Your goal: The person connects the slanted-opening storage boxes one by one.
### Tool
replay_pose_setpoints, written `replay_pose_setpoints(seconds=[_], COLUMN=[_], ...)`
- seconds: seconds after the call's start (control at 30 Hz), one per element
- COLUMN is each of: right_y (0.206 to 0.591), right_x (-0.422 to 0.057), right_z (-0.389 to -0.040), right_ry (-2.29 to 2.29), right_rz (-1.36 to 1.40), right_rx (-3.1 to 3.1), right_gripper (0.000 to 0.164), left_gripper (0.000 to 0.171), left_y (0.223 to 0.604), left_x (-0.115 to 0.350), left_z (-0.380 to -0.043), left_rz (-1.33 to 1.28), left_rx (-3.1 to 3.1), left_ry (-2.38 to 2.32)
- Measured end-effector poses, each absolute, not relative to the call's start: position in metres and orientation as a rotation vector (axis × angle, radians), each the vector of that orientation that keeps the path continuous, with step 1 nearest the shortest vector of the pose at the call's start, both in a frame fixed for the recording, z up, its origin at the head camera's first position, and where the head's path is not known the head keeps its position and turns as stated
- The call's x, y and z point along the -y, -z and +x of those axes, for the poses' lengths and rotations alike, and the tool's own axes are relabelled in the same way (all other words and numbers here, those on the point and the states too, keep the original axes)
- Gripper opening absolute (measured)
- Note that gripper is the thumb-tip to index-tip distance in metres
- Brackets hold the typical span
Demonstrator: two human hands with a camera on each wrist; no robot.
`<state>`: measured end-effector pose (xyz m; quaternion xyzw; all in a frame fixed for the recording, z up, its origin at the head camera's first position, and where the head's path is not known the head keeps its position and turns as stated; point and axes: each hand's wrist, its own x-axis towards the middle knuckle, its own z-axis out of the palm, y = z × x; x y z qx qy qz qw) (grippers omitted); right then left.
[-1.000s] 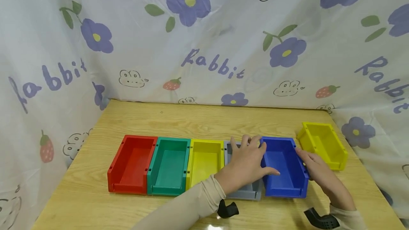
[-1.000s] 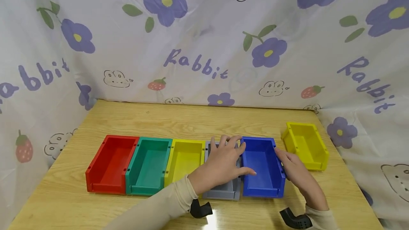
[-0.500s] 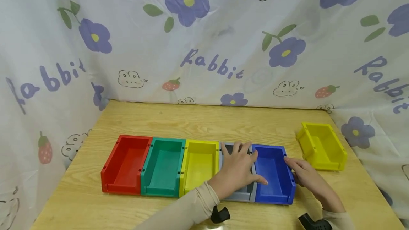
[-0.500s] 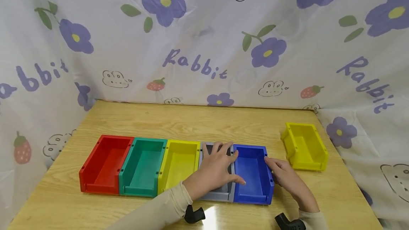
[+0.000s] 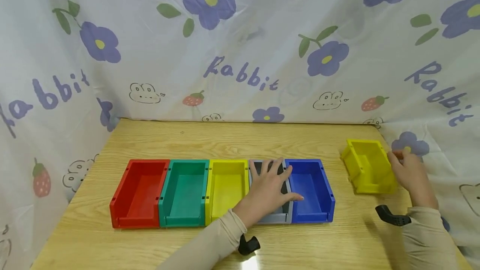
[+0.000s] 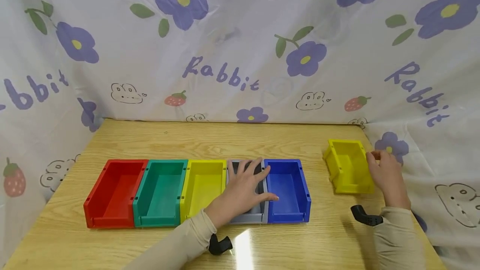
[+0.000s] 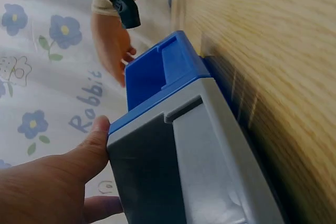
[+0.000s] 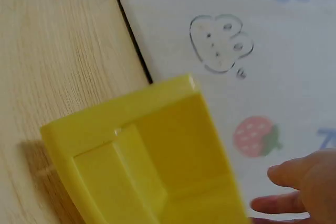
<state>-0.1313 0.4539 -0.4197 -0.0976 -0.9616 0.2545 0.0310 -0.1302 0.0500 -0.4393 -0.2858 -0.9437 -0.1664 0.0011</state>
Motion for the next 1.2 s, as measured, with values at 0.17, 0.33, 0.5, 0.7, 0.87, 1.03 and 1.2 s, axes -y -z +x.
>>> replay_pose_setpoints(seconds=[0.17,0.33,0.5,0.7,0.87,1.03,1.2], right_y=[0.43,0.445,0.454,0.446,0.429,0.416,0.414], right_x=[-0.464,-0.454,-0.447,-0.439,-0.417,-0.398,-0.391], right_z=[-0.144,-0.153,-0.152,-0.139,-0.13,-0.123,-0.12], right_ry=[-0.888,-1.164,-1.489,-1.562,-1.687,-1.736,-1.755], right_rz=[-0.32,-0.246,-0.131,-0.08,0.017,0.011,-0.015], right_rx=[3.102,3.125,3.105,3.094,3.007,2.981,2.972], right_gripper=[0.068,0.069,0.083,0.085,0.074,0.071,0.071], left_gripper=[0.08,0.079,0.082,0.08,0.078,0.076,0.074], left_y=[0.443,0.443,0.443,0.443,0.438,0.434,0.434], left_x=[-0.048,-0.045,-0.041,-0.028,-0.016,-0.014,-0.015], left_z=[-0.138,-0.144,-0.15,-0.153,-0.15,-0.148,-0.148], left_rz=[-0.875,-0.867,-0.882,-0.943,-0.979,-0.997,-1.002], left_rx=[2.941,2.96,2.988,2.987,3.01,3.003,3.003], left_ry=[0.47,0.437,0.456,0.444,0.427,0.433,0.412])
